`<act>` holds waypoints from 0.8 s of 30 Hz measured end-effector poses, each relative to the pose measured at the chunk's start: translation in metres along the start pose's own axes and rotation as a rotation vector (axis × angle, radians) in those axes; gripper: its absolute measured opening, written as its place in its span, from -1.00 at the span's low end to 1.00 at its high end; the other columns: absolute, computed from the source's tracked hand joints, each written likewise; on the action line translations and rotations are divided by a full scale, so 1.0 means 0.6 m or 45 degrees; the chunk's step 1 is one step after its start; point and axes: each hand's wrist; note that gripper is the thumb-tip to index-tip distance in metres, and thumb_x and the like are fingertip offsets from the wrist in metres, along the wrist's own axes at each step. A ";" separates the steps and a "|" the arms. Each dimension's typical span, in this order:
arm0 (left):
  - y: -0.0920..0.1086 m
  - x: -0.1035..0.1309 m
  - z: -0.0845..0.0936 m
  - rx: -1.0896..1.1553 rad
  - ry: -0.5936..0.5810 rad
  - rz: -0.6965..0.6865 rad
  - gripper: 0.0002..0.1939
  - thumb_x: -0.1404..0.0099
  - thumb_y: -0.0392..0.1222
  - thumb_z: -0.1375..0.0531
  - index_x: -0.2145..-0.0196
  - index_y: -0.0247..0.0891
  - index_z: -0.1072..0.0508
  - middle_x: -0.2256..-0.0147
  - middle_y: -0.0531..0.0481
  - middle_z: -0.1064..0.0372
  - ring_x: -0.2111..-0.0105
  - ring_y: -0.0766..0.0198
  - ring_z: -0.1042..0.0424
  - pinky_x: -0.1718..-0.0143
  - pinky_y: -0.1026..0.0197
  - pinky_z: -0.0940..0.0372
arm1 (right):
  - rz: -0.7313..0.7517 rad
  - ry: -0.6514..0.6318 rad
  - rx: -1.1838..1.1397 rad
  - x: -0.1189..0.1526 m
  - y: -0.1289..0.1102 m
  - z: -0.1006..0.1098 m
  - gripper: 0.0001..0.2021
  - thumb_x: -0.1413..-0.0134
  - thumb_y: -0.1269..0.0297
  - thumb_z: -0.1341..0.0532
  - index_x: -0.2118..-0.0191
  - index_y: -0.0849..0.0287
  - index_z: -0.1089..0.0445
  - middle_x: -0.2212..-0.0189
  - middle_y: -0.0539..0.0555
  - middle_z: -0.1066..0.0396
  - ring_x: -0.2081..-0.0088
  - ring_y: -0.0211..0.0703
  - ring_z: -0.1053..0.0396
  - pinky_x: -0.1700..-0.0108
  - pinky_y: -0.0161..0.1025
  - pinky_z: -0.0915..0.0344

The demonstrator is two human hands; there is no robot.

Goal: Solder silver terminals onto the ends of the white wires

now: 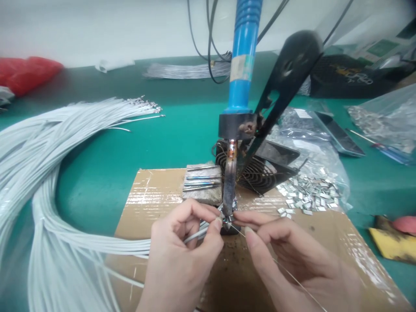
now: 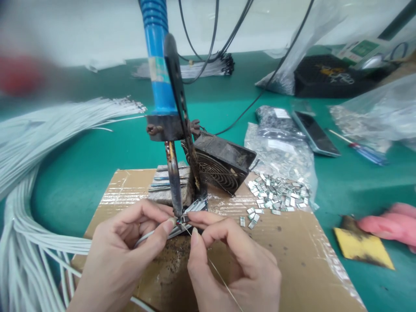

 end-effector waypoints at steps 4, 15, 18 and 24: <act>-0.001 0.000 -0.001 -0.012 -0.008 0.005 -0.87 -0.19 -0.33 -0.37 0.49 -0.19 -0.57 0.43 0.09 -0.62 0.55 0.42 -0.36 0.55 0.46 -0.27 | 0.023 -0.091 0.037 0.005 0.012 0.005 -0.79 -0.32 0.19 -0.37 0.39 -0.06 -0.47 0.10 -0.14 -0.74 0.08 -0.24 -0.73 0.00 -0.55 -0.52; 0.005 -0.001 -0.001 -0.019 -0.001 0.009 -0.89 -0.16 -0.32 -0.39 0.49 -0.21 -0.57 0.42 0.09 -0.62 0.57 0.44 -0.36 0.55 0.49 -0.26 | 0.027 -0.013 0.058 0.005 0.002 -0.005 -0.79 -0.28 0.23 -0.39 0.41 -0.03 -0.48 0.14 -0.10 -0.75 0.15 -0.25 -0.74 0.07 -0.58 -0.53; 0.009 0.002 -0.002 -0.005 0.000 0.032 -0.89 -0.15 -0.34 -0.39 0.50 -0.23 -0.57 0.42 0.09 -0.62 0.57 0.45 -0.35 0.56 0.50 -0.25 | 0.034 -0.019 0.054 0.004 0.004 -0.003 -0.78 -0.30 0.24 -0.38 0.41 -0.03 -0.47 0.14 -0.12 -0.75 0.14 -0.28 -0.74 0.05 -0.60 -0.51; 0.008 0.000 -0.006 0.009 0.000 0.053 -0.87 -0.13 -0.36 -0.40 0.51 -0.25 -0.54 0.44 0.09 -0.57 0.58 0.47 -0.30 0.56 0.50 -0.21 | -0.001 -0.039 0.045 0.004 0.007 -0.001 -0.78 -0.28 0.21 -0.39 0.42 -0.04 -0.48 0.15 -0.10 -0.75 0.13 -0.23 -0.74 0.06 -0.57 -0.53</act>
Point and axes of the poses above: each hand's wrist, its own x-axis away from the middle knuckle, its own z-axis out of the back of the hand, y = z × x
